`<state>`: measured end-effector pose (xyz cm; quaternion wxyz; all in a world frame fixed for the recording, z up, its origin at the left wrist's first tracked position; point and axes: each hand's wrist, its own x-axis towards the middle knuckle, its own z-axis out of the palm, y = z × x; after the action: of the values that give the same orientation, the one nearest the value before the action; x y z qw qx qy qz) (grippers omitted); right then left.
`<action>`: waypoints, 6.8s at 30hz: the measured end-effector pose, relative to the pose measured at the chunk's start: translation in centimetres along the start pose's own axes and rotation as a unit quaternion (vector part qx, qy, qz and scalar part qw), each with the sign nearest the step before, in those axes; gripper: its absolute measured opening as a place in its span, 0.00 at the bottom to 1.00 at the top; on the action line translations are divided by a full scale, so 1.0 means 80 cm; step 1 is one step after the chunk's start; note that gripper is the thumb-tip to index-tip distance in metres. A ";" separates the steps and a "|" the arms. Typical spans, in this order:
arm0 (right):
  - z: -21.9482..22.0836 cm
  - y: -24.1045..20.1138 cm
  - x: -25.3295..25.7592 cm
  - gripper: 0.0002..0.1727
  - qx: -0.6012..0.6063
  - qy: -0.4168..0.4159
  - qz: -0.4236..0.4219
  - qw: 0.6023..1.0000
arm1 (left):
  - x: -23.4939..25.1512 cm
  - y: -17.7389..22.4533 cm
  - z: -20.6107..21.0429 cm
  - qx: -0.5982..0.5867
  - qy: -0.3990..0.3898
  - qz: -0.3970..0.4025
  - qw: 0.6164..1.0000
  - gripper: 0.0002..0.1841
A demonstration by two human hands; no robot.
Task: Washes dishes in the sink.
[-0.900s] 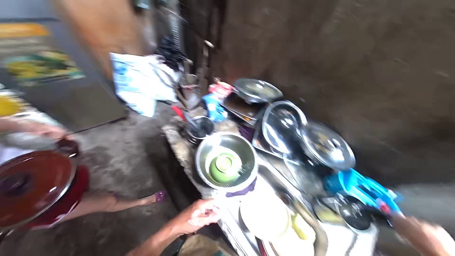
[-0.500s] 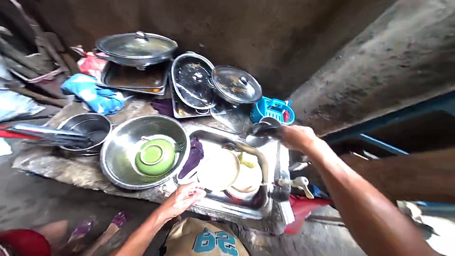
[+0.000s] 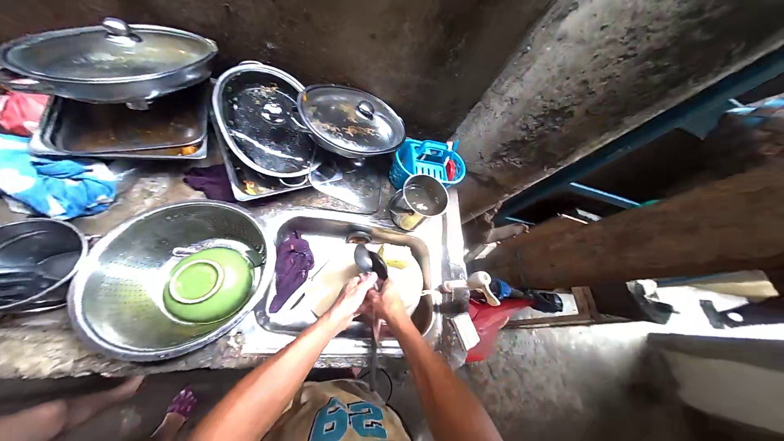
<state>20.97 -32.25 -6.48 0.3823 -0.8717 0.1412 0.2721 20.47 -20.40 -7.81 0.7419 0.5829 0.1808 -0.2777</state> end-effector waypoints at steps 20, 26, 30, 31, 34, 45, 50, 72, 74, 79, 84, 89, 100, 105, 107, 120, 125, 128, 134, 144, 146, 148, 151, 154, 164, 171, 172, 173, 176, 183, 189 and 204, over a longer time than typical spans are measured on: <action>-0.144 0.204 -0.100 0.33 -0.271 0.193 -0.024 0.943 | 0.008 0.041 -0.051 0.603 0.145 0.130 0.773 0.24; -0.153 0.187 -0.111 0.29 -0.173 0.202 -0.024 0.964 | 0.092 0.037 0.055 0.623 -0.052 0.251 0.739 0.27; -0.138 0.173 -0.109 0.20 0.086 0.209 -0.103 0.969 | 0.145 0.032 0.083 0.639 -0.059 0.215 0.736 0.32; -0.127 0.165 -0.101 0.18 0.180 0.201 -0.110 0.957 | 0.145 0.033 0.085 0.630 -0.048 0.213 0.745 0.30; -0.095 0.131 -0.066 0.13 0.415 0.155 -0.081 0.893 | 0.116 0.030 0.100 0.535 -0.018 0.204 0.819 0.27; -0.026 -0.029 -0.058 0.21 0.517 0.096 -0.002 0.850 | -0.002 -0.007 0.077 0.112 0.034 0.303 0.946 0.26; 0.015 -0.020 -0.024 0.28 0.378 0.152 -0.167 0.898 | 0.040 0.020 0.055 -0.076 0.082 0.252 0.961 0.23; 0.001 -0.006 -0.039 0.33 0.169 0.165 -0.258 0.937 | -0.010 0.025 0.074 -0.115 0.079 0.131 0.981 0.27; -0.004 -0.006 -0.028 0.33 0.144 0.178 -0.286 0.930 | -0.010 0.020 0.077 -0.189 0.081 0.105 0.973 0.26; -0.050 -0.008 0.031 0.25 0.333 0.189 -0.201 0.902 | -0.016 0.010 0.118 -0.229 0.101 0.134 0.959 0.21; 0.004 0.002 -0.047 0.31 0.180 0.117 -0.265 0.940 | -0.023 0.034 0.079 -0.093 0.154 0.141 0.974 0.26; -0.039 -0.002 0.008 0.28 0.210 0.125 -0.253 0.936 | -0.029 0.006 0.106 -0.251 0.118 0.128 0.952 0.20; -0.040 0.041 0.013 0.33 0.275 0.034 -0.262 0.924 | -0.026 -0.007 0.148 -0.216 0.187 0.192 0.939 0.23; -0.047 0.048 -0.032 0.38 0.201 -0.022 -0.282 0.938 | -0.047 0.022 0.159 -0.211 0.220 0.118 0.945 0.24; -0.050 0.052 -0.058 0.36 0.132 -0.054 -0.348 0.927 | -0.089 0.071 0.148 -0.185 0.186 0.052 0.963 0.24; -0.314 0.027 -0.143 0.33 -0.411 0.065 -0.344 0.841 | 0.010 -0.001 0.115 -0.299 0.009 -0.066 0.952 0.29; -0.299 0.033 -0.108 0.22 -0.343 0.129 -0.380 0.849 | 0.009 -0.007 0.074 -0.279 -0.066 -0.078 0.955 0.38; -0.269 0.036 -0.109 0.29 -0.317 0.271 -0.405 0.813 | 0.001 0.000 0.064 -0.259 -0.044 -0.058 0.963 0.32; -0.095 0.025 -0.143 0.23 -0.017 0.250 -0.406 0.879 | 0.001 0.012 0.060 -0.176 0.123 -0.006 0.977 0.15; 0.014 0.000 -0.014 0.22 0.555 0.119 -0.035 0.822 | -0.036 -0.016 0.085 -0.036 0.125 0.194 0.972 0.23; 0.013 -0.004 -0.027 0.26 0.478 0.135 -0.086 0.864 | -0.032 -0.006 0.083 -0.019 0.110 0.181 0.977 0.27; 0.013 -0.007 -0.045 0.30 0.409 0.133 -0.100 0.897 | -0.024 0.008 0.079 -0.026 0.097 0.151 0.983 0.27; 0.006 0.003 -0.056 0.30 0.319 0.169 -0.152 0.920 | 0.009 0.011 0.071 -0.059 0.070 0.153 0.984 0.26; -0.022 0.040 -0.056 0.31 0.172 0.216 -0.181 0.944 | 0.030 0.004 0.069 -0.015 0.053 0.175 0.983 0.28; -0.138 0.152 -0.043 0.26 -0.327 0.256 -0.050 0.908 | 0.026 -0.017 0.017 0.003 0.145 0.077 0.986 0.19; -0.133 0.142 -0.059 0.28 -0.299 0.226 -0.070 0.924 | 0.014 -0.014 0.001 0.108 0.141 0.088 0.980 0.18; -0.122 0.128 -0.068 0.28 -0.273 0.223 -0.108 0.929 | 0.012 -0.013 0.004 0.091 0.140 0.084 0.982 0.16; -0.103 0.123 -0.069 0.29 -0.214 0.225 -0.163 0.936 | 0.008 -0.012 0.011 0.068 0.135 0.074 0.986 0.15; -0.056 0.101 -0.051 0.39 0.074 0.120 -0.235 0.962 | -0.002 -0.005 0.041 -0.004 0.095 0.064 0.993 0.11; -0.028 0.067 -0.002 0.31 0.358 0.088 -0.088 0.925 | 0.042 0.046 -0.025 0.414 0.272 0.088 0.864 0.19; -0.032 0.074 -0.004 0.43 0.395 0.034 -0.079 0.915 | 0.116 0.049 -0.083 0.461 0.341 -0.142 0.807 0.37; -0.024 0.006 0.019 0.21 0.204 0.160 -0.241 0.935 | 0.017 0.012 0.057 0.234 0.139 0.222 0.936 0.23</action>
<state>22.70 -34.05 -6.59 0.5786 -0.8147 0.0388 -0.0065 21.88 -24.95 -6.73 0.5943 0.7985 0.0782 -0.0566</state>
